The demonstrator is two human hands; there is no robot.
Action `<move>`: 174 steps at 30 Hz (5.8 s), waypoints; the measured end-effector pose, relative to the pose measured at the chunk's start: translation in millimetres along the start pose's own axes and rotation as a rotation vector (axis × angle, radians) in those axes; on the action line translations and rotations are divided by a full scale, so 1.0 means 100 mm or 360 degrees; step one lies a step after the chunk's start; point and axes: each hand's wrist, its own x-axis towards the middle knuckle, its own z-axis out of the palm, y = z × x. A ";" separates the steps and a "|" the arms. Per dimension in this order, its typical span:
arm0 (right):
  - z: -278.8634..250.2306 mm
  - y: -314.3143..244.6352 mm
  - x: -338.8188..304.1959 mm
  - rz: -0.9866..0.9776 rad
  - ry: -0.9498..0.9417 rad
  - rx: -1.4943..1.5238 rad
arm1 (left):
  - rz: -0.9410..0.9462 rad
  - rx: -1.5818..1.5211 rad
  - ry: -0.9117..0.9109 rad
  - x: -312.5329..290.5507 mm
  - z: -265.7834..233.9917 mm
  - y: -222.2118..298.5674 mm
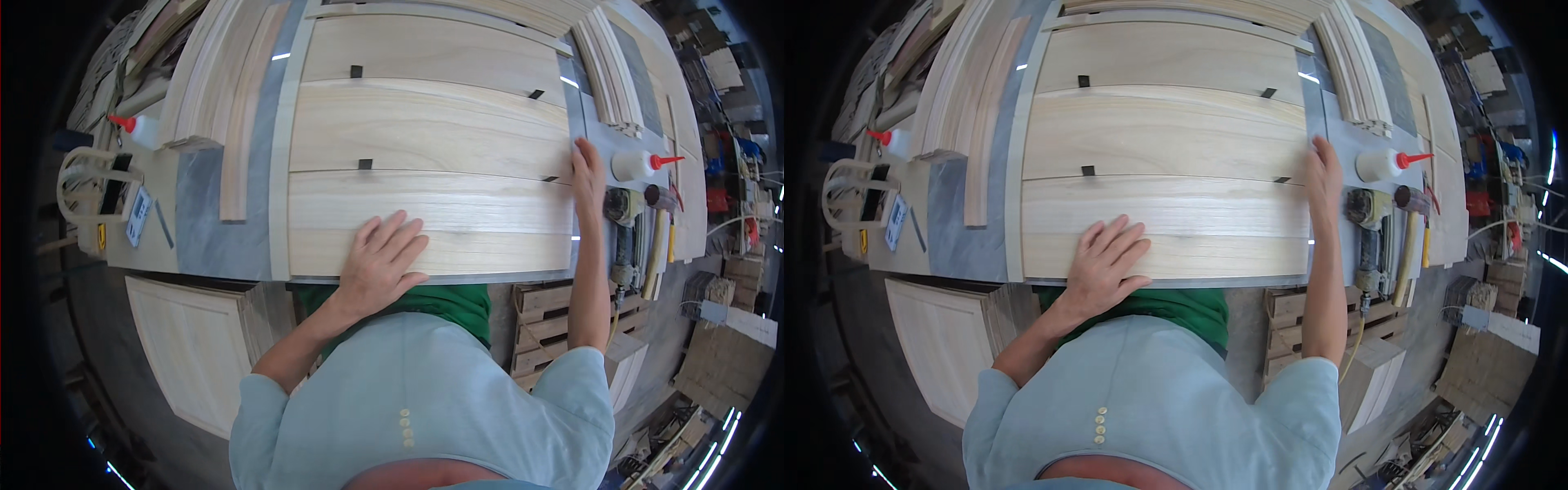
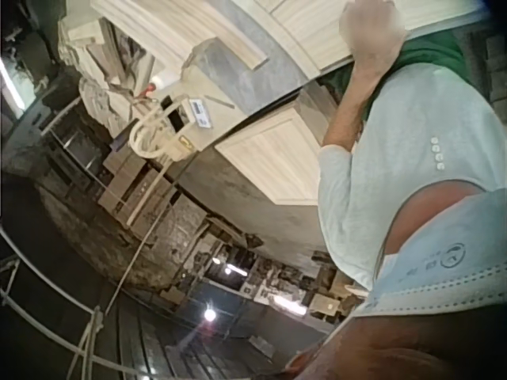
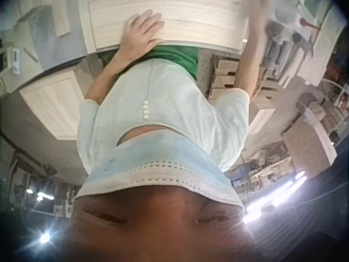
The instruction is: Applying glue and using a nail gun to assemble wooden panels.
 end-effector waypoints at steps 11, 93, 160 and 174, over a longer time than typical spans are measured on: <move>0.18 0.24 0.93 -0.0028 -0.0136 0.0145 | -0.0069 -0.0060 0.0048 0.00 0.00 0.03; -0.50 -0.16 -0.22 -0.0023 0.0384 -0.0131 | -0.0116 0.0015 -0.0105 0.11 -0.51 -0.40; 0.47 -1.10 -1.73 0.0403 -0.0265 0.2494 | -0.0423 -0.1300 0.0250 1.49 -0.02 0.85; -0.70 0.04 -1.84 0.0594 0.0480 0.1401 | -0.0257 -0.0281 -0.0527 0.25 -0.47 0.33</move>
